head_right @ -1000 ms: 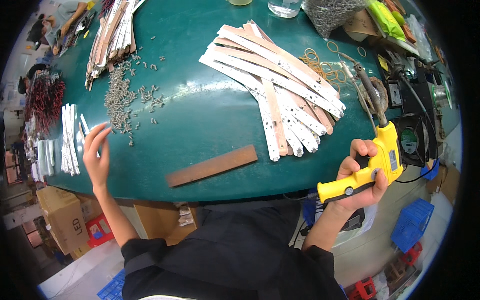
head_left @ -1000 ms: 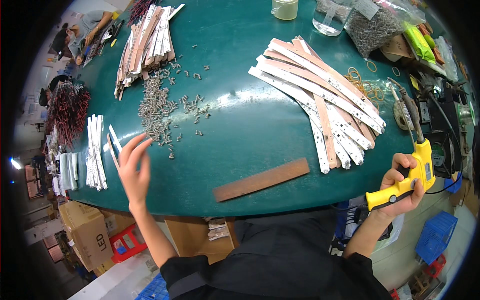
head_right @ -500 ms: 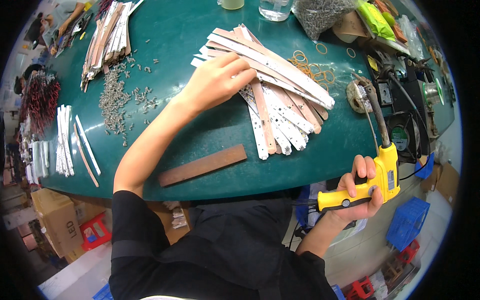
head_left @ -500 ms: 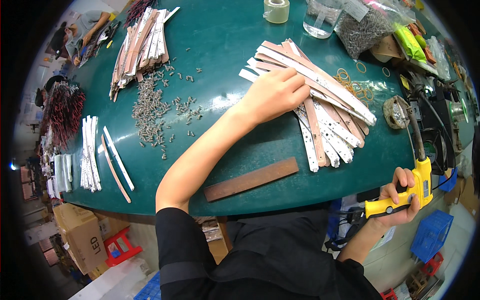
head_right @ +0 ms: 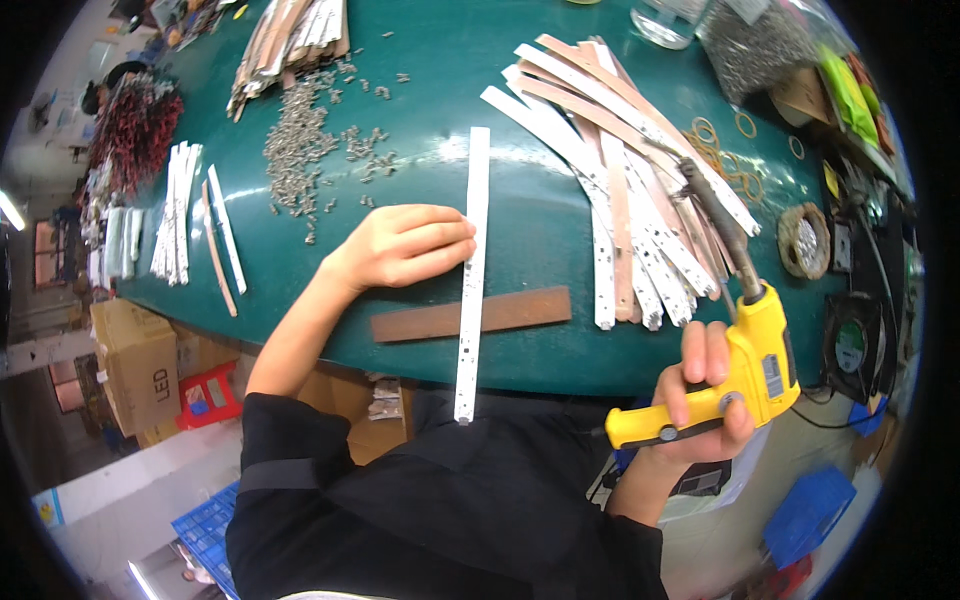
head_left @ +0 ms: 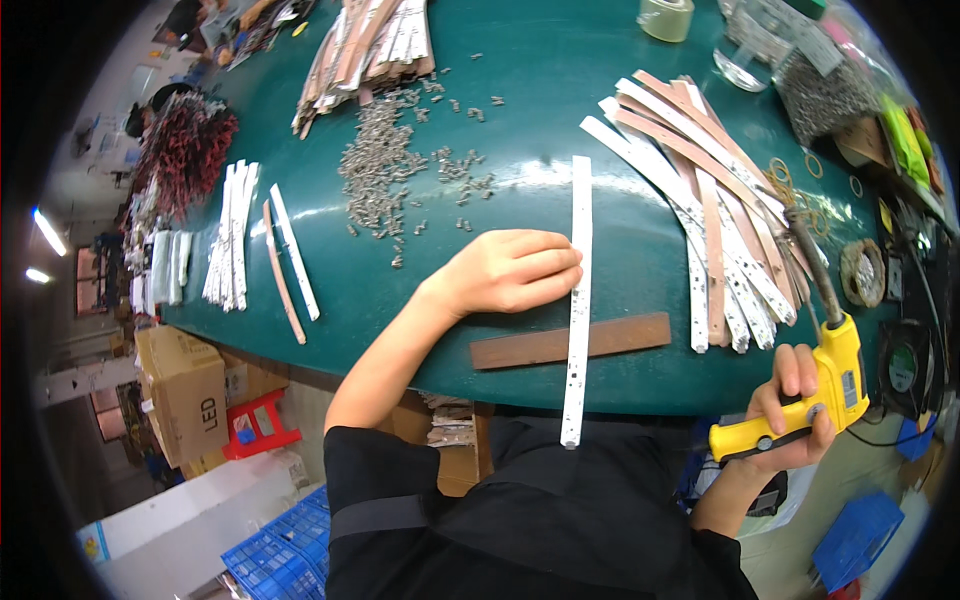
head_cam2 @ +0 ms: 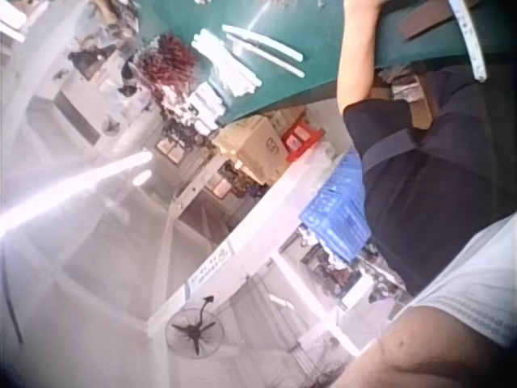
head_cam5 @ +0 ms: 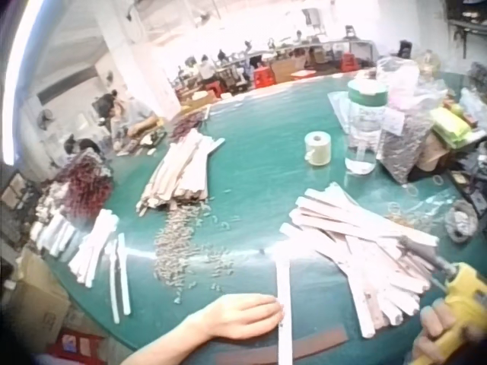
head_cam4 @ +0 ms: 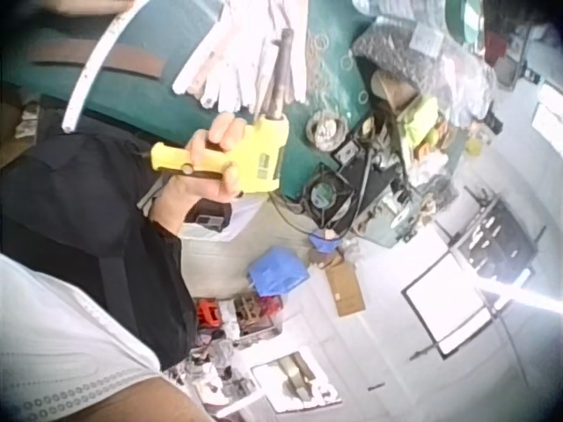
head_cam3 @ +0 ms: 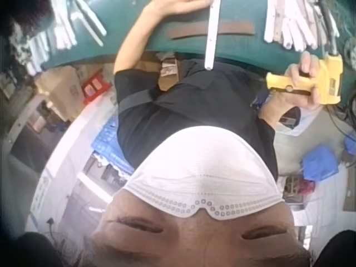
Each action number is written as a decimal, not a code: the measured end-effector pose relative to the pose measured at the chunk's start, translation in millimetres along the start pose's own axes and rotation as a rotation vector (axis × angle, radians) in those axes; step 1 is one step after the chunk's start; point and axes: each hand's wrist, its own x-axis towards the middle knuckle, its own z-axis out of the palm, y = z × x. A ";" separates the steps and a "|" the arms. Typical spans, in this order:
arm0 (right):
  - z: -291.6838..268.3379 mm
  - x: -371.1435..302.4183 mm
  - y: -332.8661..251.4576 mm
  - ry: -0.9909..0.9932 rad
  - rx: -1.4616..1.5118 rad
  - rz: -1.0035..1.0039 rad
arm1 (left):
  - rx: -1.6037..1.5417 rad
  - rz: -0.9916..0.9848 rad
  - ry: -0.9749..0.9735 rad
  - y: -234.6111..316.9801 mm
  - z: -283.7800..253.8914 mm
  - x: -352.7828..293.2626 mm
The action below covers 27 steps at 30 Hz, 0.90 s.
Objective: The person solders small connectors onto LED strips using a soldering iron, picking connectors from a pile on the table, positioning them on each strip, and soldering them in place before stacking the strips.
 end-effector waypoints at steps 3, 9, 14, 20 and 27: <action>14.8 -0.7 24.1 0.083 -0.120 0.124 | -0.039 -0.106 0.039 7.0 2.6 -7.1; 17.6 -0.3 70.2 0.003 -0.138 0.253 | 0.012 -0.566 0.110 -3.9 -16.1 -16.9; 18.1 0.0 81.7 0.016 -0.108 0.306 | 0.107 -1.023 0.054 -20.7 -40.2 -34.4; 30.4 -2.9 102.2 0.046 0.063 0.372 | 0.048 -1.024 0.013 -20.8 -38.4 -51.7; 21.7 -8.1 127.4 0.099 0.006 0.441 | -0.053 -1.107 0.044 -17.4 -34.3 -55.0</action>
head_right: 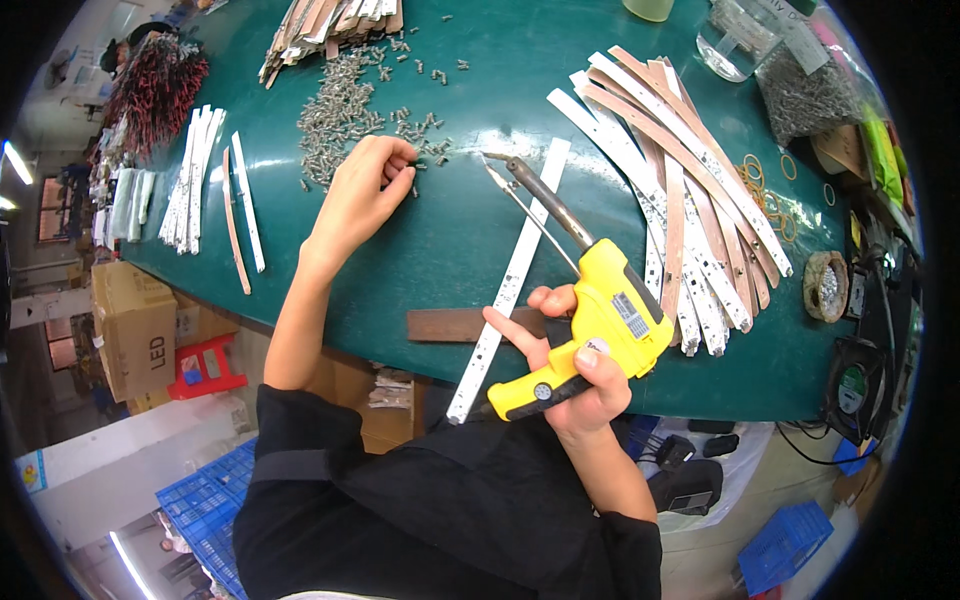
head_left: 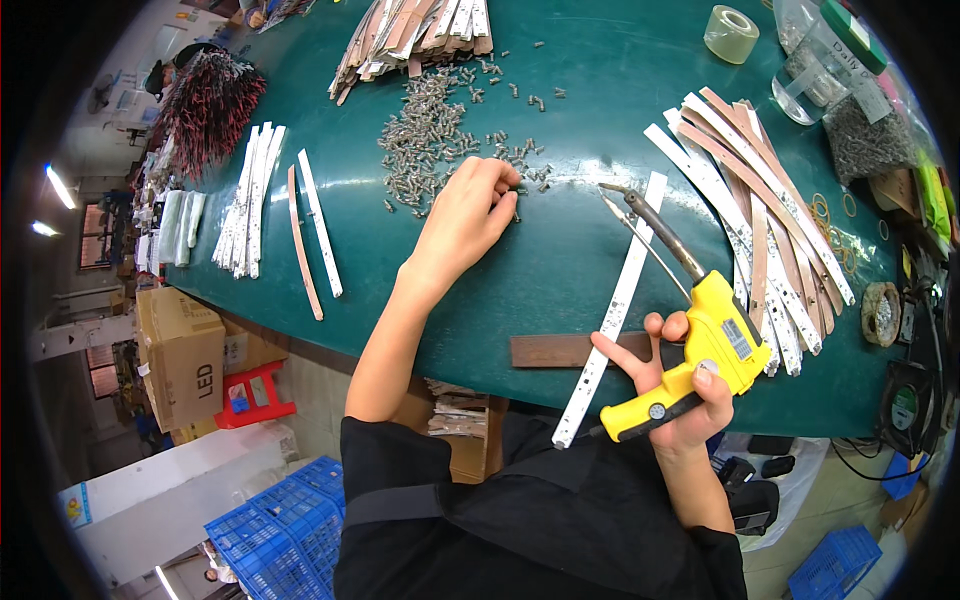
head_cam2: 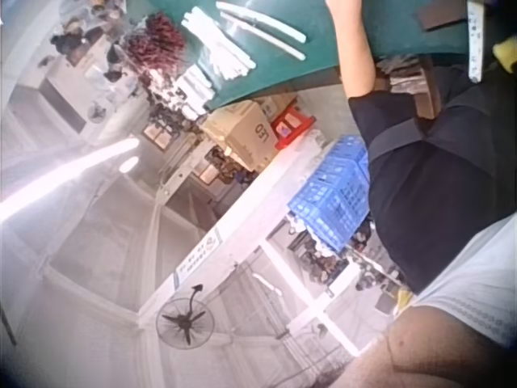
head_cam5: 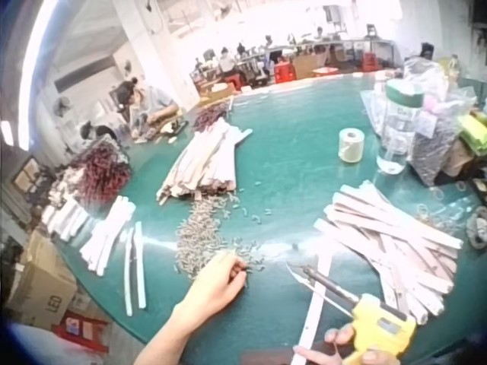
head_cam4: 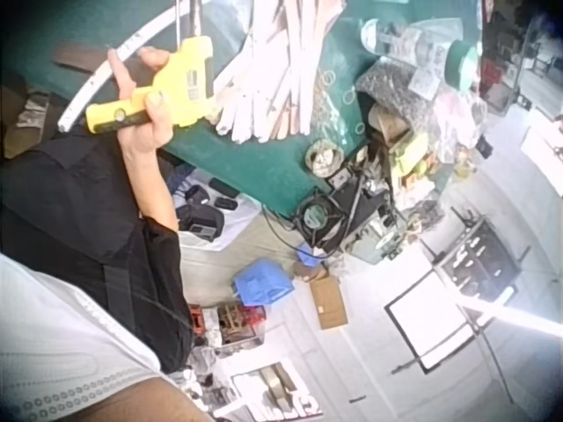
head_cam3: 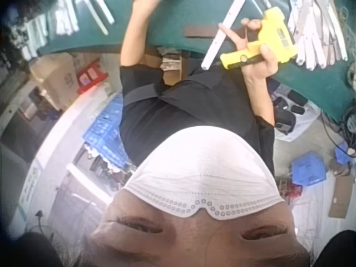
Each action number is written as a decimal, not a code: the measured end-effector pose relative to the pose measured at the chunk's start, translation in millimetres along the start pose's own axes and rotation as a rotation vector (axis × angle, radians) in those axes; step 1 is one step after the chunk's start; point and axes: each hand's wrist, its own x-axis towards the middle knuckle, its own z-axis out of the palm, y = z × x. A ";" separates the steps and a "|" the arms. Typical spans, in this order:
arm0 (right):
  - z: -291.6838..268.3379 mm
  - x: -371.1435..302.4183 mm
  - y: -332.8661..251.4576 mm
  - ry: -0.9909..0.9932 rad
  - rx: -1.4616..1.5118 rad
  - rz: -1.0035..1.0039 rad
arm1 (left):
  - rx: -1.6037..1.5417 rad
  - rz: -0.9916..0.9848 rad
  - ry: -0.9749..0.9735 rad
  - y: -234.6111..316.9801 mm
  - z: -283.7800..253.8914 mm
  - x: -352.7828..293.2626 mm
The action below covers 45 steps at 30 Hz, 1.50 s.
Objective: The person solders small connectors onto LED strips using a soldering iron, picking connectors from a pile on the table, positioning them on each strip, and soldering them in place before stacking the strips.
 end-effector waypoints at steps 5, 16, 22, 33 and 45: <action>-4.1 -8.2 -15.9 0.052 -0.045 0.003 | -0.188 -0.013 0.060 8.2 -9.8 -9.9; -12.3 12.8 -34.1 -0.019 -0.111 -0.182 | -0.457 0.397 -0.284 91.9 26.9 -61.4; -18.0 31.8 -25.0 -0.050 -0.066 -0.106 | -0.512 0.406 -0.294 96.7 42.3 -69.7; -18.1 20.7 -45.2 -0.081 -0.125 -0.130 | -0.591 0.350 -0.321 103.7 37.2 -80.9; -3.4 -0.1 -65.3 -0.098 -0.066 -0.028 | -0.621 -0.035 -0.283 76.8 25.4 -49.8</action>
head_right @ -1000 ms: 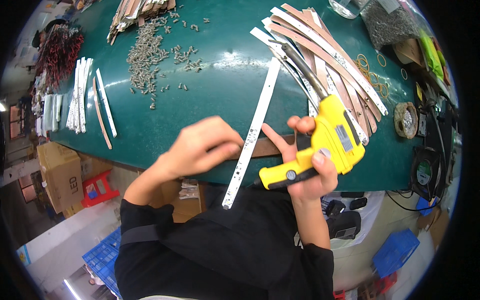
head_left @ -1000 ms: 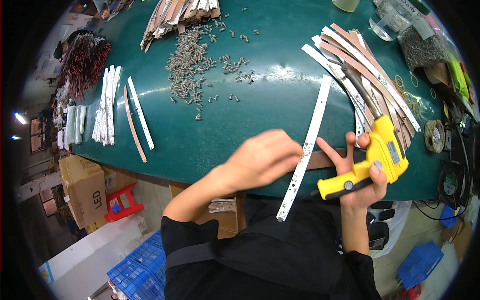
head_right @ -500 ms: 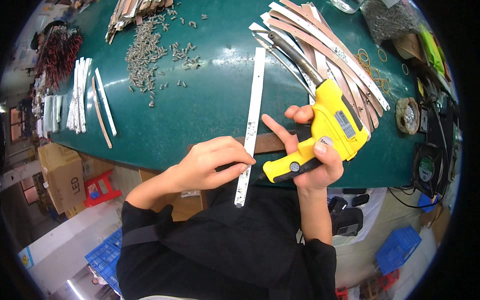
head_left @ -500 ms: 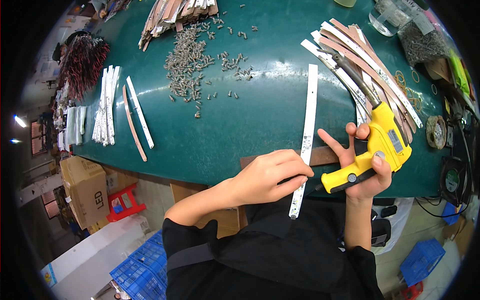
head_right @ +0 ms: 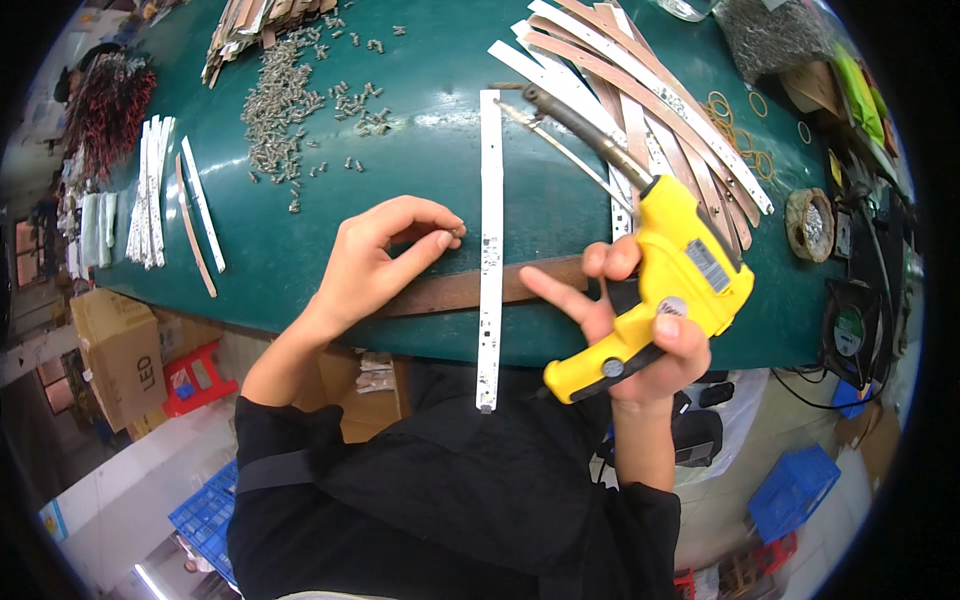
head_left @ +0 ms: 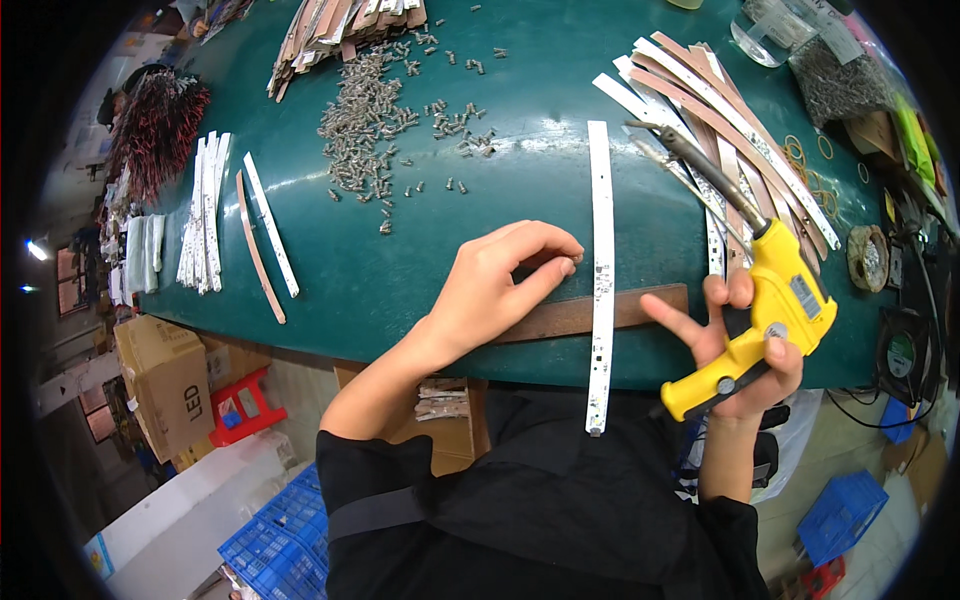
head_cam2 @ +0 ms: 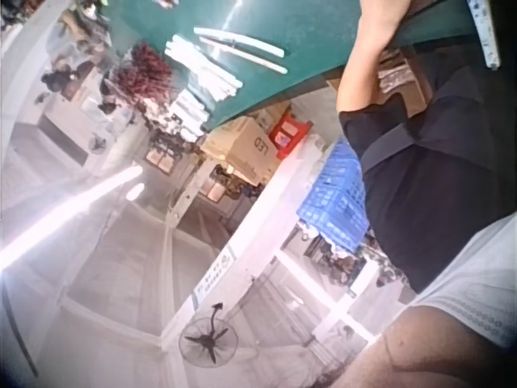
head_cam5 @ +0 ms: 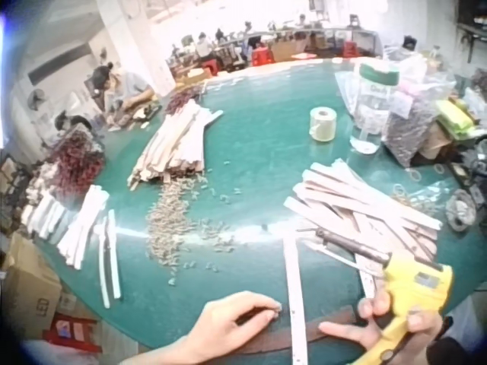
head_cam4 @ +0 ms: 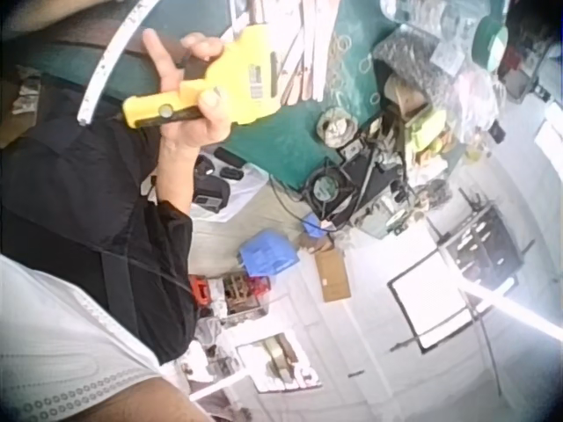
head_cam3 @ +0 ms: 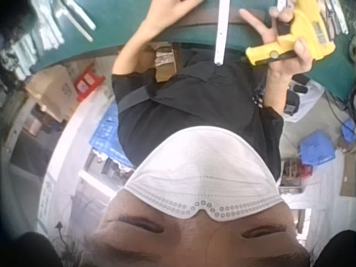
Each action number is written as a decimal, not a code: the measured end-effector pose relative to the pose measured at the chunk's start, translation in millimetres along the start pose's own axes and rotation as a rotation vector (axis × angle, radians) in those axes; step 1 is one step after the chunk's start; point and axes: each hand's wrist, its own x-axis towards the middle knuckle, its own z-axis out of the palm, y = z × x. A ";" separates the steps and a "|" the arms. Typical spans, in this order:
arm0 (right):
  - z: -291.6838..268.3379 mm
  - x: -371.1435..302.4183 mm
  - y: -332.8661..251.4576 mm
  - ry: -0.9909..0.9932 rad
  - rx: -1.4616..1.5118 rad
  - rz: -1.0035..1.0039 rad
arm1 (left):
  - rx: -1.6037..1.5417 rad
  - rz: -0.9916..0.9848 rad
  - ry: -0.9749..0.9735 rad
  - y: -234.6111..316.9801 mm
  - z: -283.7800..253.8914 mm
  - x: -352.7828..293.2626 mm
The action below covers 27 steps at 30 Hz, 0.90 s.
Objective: The person solders small connectors onto LED strips using a soldering iron, picking connectors from a pile on the table, positioning them on each strip, and soldering them in place before stacking the strips.
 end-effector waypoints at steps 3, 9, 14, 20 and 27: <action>-1.9 -3.6 21.2 -0.008 0.072 -0.004 | 0.118 0.101 0.005 -6.0 1.1 7.9; -11.9 -1.2 37.6 0.091 0.027 -0.024 | 0.213 0.193 0.093 -5.9 10.3 15.9; -14.7 -0.5 38.6 0.094 0.025 -0.028 | 0.314 0.312 0.061 -12.0 15.0 20.5; -16.2 -0.7 38.8 0.091 0.028 -0.037 | 0.362 0.385 0.081 -14.1 18.0 21.6; -16.6 -0.6 38.6 0.092 0.036 -0.039 | 0.484 0.508 0.092 -18.0 19.8 22.6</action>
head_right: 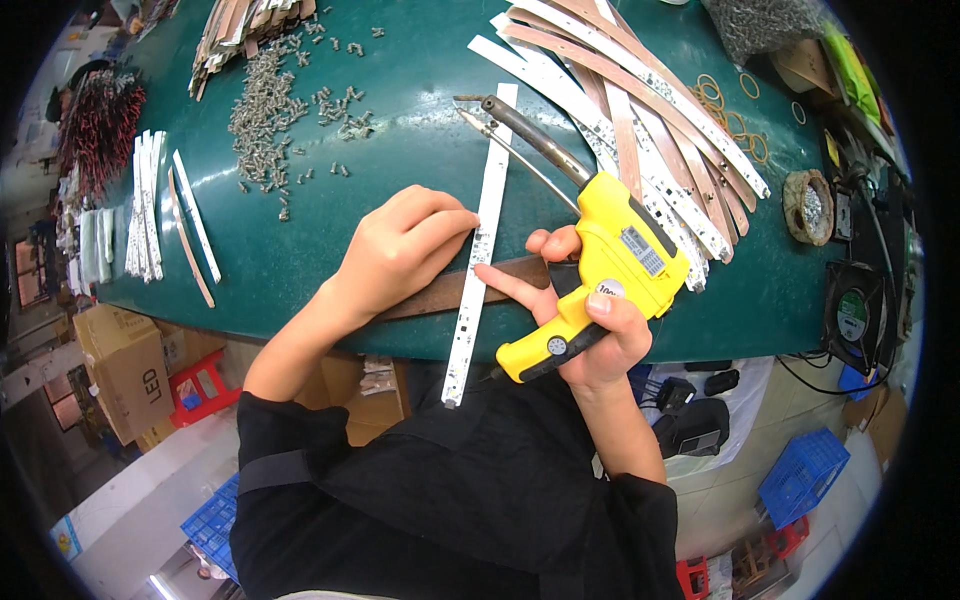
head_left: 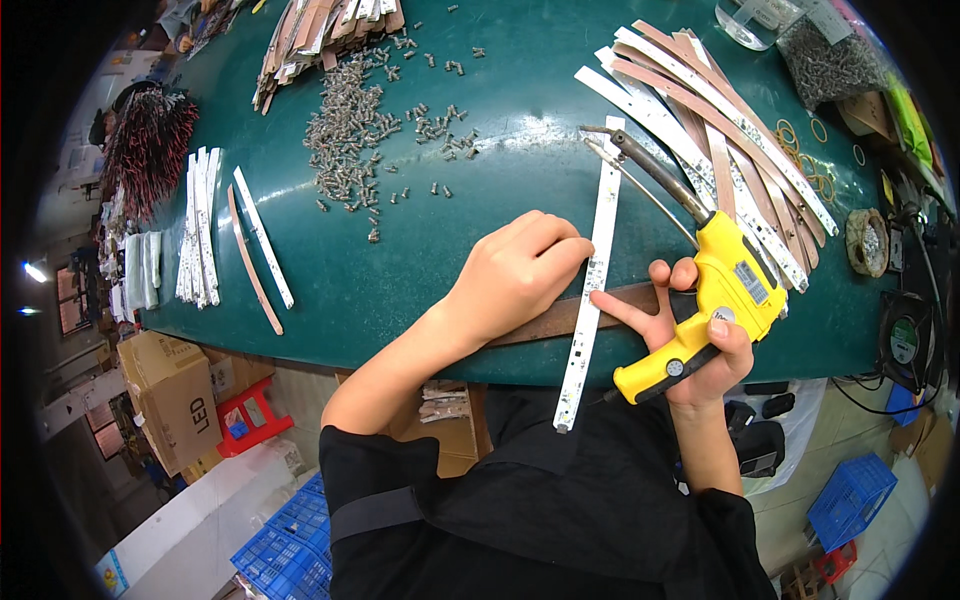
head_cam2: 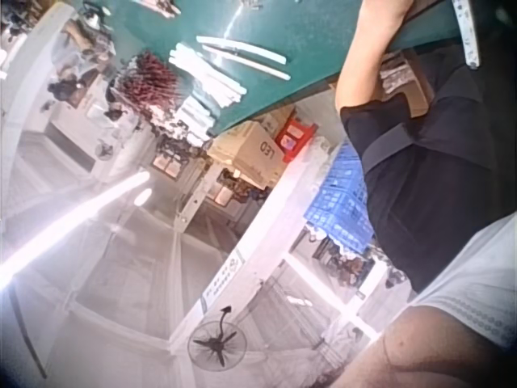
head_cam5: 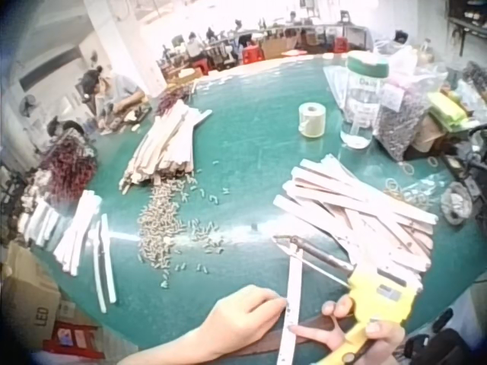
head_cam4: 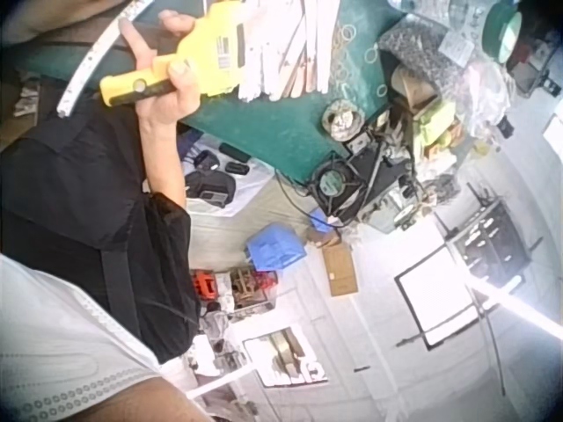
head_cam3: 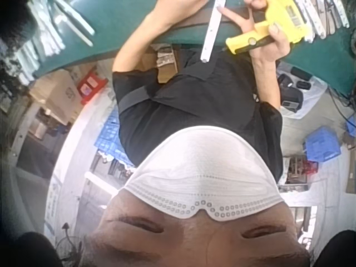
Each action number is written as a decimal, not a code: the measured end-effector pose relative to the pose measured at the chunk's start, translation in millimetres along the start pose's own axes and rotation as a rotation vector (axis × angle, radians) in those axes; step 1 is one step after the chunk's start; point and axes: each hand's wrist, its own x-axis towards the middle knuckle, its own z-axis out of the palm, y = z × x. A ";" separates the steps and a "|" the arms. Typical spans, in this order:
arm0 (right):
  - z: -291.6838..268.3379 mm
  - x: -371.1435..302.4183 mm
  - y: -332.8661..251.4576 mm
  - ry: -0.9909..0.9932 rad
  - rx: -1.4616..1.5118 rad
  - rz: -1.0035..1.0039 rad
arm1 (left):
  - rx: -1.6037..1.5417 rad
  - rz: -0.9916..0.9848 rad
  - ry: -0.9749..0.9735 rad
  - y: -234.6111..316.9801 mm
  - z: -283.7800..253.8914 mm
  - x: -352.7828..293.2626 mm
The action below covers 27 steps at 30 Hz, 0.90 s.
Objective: The person solders small connectors onto LED strips using a soldering iron, picking connectors from a pile on the table, positioning them on each strip, and soldering them in place before stacking the strips.
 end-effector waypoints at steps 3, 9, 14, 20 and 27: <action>0.2 -0.3 0.3 0.001 -0.006 -0.003 | 0.136 0.101 -0.057 3.2 -2.6 0.2; 2.9 -1.3 -2.7 0.006 -0.018 0.002 | 0.308 0.276 -0.146 6.0 -5.9 5.0; 10.8 -16.5 -34.4 0.042 -0.109 -0.008 | 0.246 0.164 -0.087 4.2 -17.3 -3.1; 27.9 -46.7 -52.2 0.097 -0.754 0.089 | -0.036 -0.094 0.014 -0.2 -17.8 -18.9; 29.8 -62.2 -48.7 0.080 -0.770 0.261 | -0.186 -0.227 0.001 -2.5 -19.5 -21.9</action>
